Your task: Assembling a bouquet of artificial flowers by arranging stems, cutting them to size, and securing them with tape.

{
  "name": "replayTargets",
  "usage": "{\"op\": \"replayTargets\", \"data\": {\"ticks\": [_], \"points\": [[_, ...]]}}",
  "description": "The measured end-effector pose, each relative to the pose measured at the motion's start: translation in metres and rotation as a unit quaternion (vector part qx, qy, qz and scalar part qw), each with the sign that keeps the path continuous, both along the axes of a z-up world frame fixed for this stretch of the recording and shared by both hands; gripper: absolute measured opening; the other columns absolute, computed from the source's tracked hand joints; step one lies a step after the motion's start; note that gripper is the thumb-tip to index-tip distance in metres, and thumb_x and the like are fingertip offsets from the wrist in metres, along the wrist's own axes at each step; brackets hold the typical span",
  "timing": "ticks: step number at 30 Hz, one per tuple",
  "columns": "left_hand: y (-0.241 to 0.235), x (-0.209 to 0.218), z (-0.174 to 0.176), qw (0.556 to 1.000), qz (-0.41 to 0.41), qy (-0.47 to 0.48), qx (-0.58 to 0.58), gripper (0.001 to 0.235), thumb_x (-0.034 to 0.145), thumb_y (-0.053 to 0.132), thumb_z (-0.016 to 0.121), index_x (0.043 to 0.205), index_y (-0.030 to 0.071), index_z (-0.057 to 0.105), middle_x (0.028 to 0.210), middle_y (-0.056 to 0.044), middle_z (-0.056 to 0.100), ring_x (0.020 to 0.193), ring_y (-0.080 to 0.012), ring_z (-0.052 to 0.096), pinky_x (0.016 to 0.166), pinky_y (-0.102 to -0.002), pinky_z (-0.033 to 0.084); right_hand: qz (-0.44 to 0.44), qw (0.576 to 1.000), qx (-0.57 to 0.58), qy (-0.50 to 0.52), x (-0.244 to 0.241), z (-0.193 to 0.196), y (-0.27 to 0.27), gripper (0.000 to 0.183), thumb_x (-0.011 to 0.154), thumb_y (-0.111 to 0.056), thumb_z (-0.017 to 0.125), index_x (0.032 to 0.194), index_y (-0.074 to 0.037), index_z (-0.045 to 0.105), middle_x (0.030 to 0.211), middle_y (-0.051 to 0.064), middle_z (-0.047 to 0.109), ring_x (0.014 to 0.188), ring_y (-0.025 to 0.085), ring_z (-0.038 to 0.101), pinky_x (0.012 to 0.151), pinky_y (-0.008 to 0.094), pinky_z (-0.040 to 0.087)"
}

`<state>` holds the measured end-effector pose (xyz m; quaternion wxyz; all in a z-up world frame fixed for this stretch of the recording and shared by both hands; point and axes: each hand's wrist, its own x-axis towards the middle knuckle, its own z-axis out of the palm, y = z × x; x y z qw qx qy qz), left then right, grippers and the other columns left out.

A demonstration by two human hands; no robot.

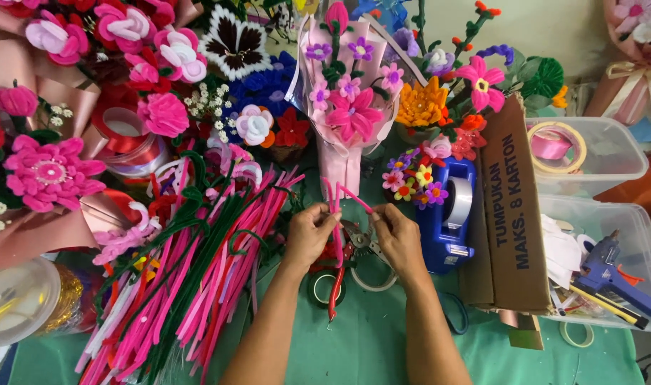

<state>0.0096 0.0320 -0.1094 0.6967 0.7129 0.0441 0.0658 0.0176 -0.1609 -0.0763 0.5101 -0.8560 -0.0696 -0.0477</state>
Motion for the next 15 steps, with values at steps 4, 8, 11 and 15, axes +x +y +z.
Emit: {"op": "replayTargets", "data": {"ticks": [4,8,11,15], "points": [[-0.007,0.000,-0.002,0.991,-0.020,0.030,0.131,0.018,0.087,0.027,0.077,0.100,0.015,0.079,0.078,-0.004,0.079,0.082,-0.0201,0.076,0.072,-0.034,0.059,0.003,0.999,-0.011,-0.031,-0.003,0.014,-0.008,0.016,0.097,-0.012,0.060,0.102,-0.008,0.075,0.060,0.013,0.060,0.055,0.023,0.054,0.055,0.038,0.044],[-0.015,-0.005,0.010,0.955,-0.035,0.095,0.280,0.027,0.086,0.038,0.073,0.109,0.024,0.077,0.092,-0.001,0.080,0.098,-0.0266,0.075,0.082,-0.042,0.059,0.012,0.998,-0.041,-0.055,-0.003,0.038,-0.011,0.014,0.096,-0.016,0.064,0.100,-0.013,0.076,0.057,0.012,0.059,0.054,0.025,0.054,0.055,0.039,0.046],[-0.021,-0.007,0.010,0.956,-0.037,0.081,0.280,0.025,0.092,0.029,0.071,0.112,0.017,0.077,0.090,-0.007,0.079,0.091,-0.0310,0.075,0.074,-0.041,0.060,0.015,0.996,-0.055,-0.071,-0.003,0.060,-0.009,0.012,0.095,-0.017,0.065,0.099,-0.016,0.076,0.056,0.008,0.060,0.054,0.023,0.056,0.056,0.035,0.048],[-0.022,-0.016,0.035,0.951,-0.068,0.073,0.293,0.033,0.095,0.025,0.068,0.123,0.007,0.073,0.097,-0.019,0.077,0.096,-0.0412,0.073,0.079,-0.050,0.059,0.053,0.988,-0.059,-0.132,-0.016,0.105,-0.004,0.013,0.095,-0.007,0.062,0.093,-0.009,0.075,0.055,0.010,0.061,0.051,0.025,0.054,0.054,0.036,0.050]]}}
